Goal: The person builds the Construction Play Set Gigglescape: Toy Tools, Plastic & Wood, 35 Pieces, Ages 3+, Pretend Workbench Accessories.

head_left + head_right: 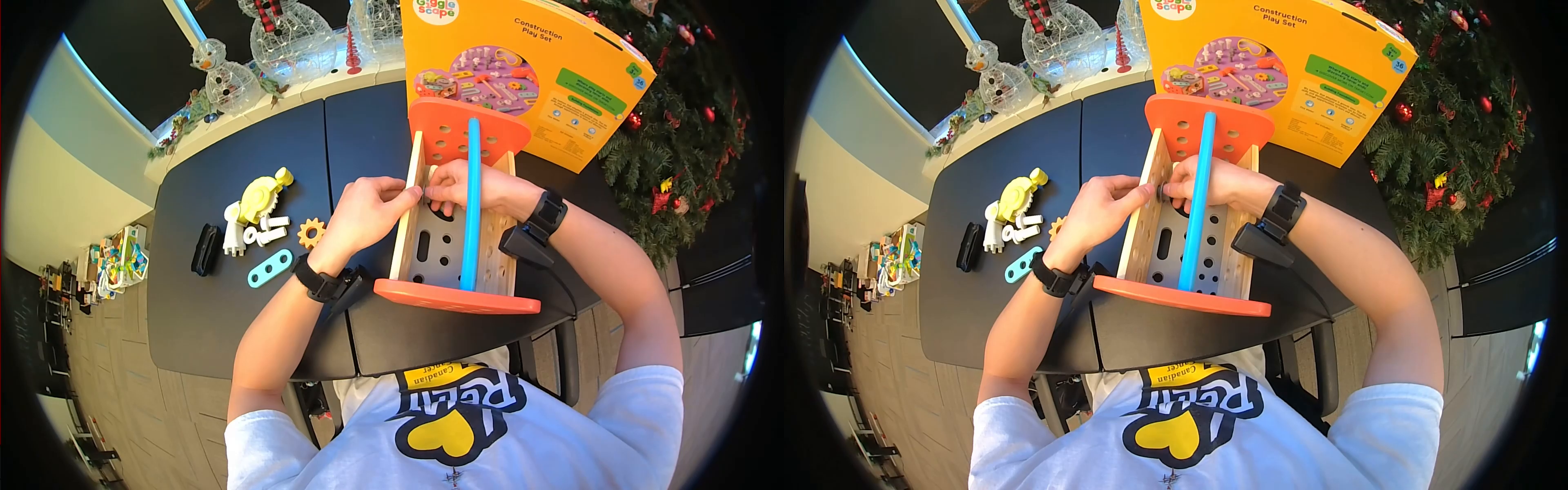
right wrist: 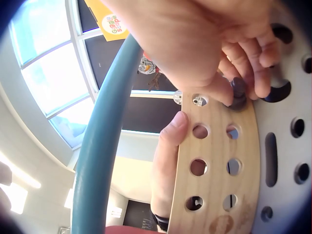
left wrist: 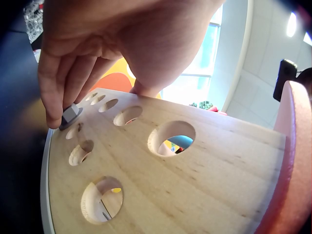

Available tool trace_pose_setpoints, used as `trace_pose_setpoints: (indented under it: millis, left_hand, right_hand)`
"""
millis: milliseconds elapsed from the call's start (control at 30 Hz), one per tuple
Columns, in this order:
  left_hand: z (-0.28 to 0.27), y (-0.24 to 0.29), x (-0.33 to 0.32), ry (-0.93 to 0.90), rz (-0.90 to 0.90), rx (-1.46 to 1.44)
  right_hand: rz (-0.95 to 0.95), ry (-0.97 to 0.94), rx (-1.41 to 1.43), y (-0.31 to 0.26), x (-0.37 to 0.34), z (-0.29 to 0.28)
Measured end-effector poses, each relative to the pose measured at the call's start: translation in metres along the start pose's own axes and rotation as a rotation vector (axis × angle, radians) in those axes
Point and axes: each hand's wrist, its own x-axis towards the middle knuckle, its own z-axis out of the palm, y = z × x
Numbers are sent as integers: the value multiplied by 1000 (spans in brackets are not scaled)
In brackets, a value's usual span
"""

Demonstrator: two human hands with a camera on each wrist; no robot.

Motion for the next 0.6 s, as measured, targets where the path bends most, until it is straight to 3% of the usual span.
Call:
trace_pose_setpoints:
  millis: [267, 367, 467, 600]
  left_hand:
    - [-1, 3, -1, -5, 7, -3]
    - [-1, 4, -1, -5, 3, 4]
    - [-1, 1, 0, -2, 5, -1]
    - [1, -2, 2, 7, 15, -12]
  right_hand:
    - [227, 16, 59, -18, -1, -1]
    - [125, 63, 27, -17, -6, 4]
    - [-2, -18, -79, -3, -1, 0]
    - [67, -53, -82, -8, -1, -2]
